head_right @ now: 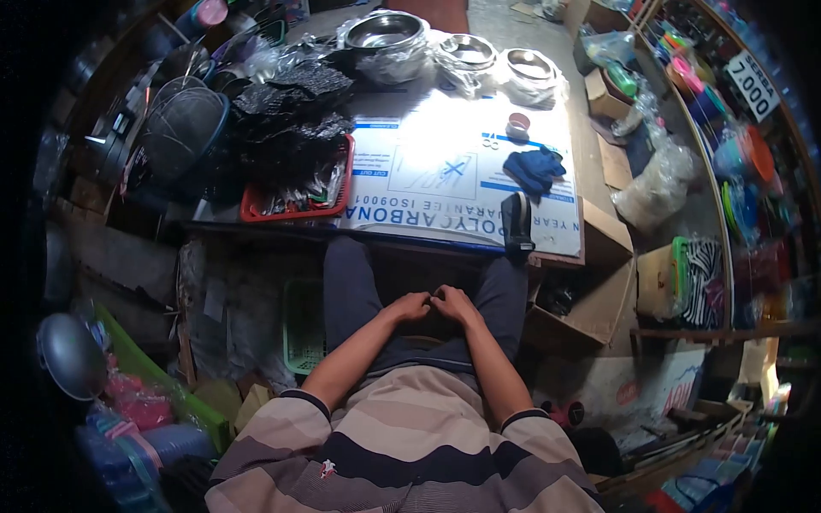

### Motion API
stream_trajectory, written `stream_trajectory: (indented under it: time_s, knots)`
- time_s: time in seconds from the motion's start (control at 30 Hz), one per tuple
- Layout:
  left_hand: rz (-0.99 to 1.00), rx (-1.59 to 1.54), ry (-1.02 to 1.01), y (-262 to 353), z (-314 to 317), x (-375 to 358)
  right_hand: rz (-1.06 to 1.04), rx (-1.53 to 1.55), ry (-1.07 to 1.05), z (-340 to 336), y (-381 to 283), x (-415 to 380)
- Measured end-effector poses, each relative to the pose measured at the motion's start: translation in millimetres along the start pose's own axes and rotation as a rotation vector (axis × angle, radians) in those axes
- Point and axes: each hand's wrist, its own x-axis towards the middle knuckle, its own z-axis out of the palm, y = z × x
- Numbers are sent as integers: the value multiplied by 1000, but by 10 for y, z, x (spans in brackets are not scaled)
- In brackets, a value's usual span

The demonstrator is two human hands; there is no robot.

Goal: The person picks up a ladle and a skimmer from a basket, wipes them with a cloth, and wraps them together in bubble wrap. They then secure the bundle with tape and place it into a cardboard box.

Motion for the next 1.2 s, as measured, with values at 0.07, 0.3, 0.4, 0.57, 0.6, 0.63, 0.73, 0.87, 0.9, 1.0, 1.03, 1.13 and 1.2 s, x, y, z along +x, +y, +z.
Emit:
stream_trajectory:
  time_s: [0.07,0.3,0.4,0.57,0.6,0.63,0.73,0.87,0.9,1.0,1.03,1.13,1.2]
  knots:
    - [-12,60,-68,55,-35,20,12,0,-26,-9,-23,3]
    - [0,30,-28,71,-81,68,34,4,-40,61,0,72]
    - [-30,32,-40,111,-103,22,28,-3,-40,145,34,89]
    - [-4,-9,27,93,-428,-109,-106,109,-59,-53,-207,233]
    - [87,-101,139,65,-551,-124,-153,117,-44,-138,-294,317]
    - [179,-193,247,51,-680,-158,-266,77,31,-162,-287,471]
    - [294,-444,481,49,-1224,-280,-380,141,124,-363,-628,904]
    - [121,-628,574,25,-2237,-572,-286,183,1,-799,-1508,1456]
    - [160,-624,635,-83,-2450,-555,-296,164,-8,-896,-1768,1593]
    - [245,-864,765,-192,-3123,-694,-385,81,-45,-1114,-2285,2244]
    - [254,-927,795,-221,-3322,-727,-439,30,-3,-1187,-2470,2443]
    - [293,-985,862,-390,-3784,-697,-412,82,17,-1371,-3080,3035]
    - [320,-983,902,-471,-3960,-686,-322,281,-29,-1418,-3418,3421]
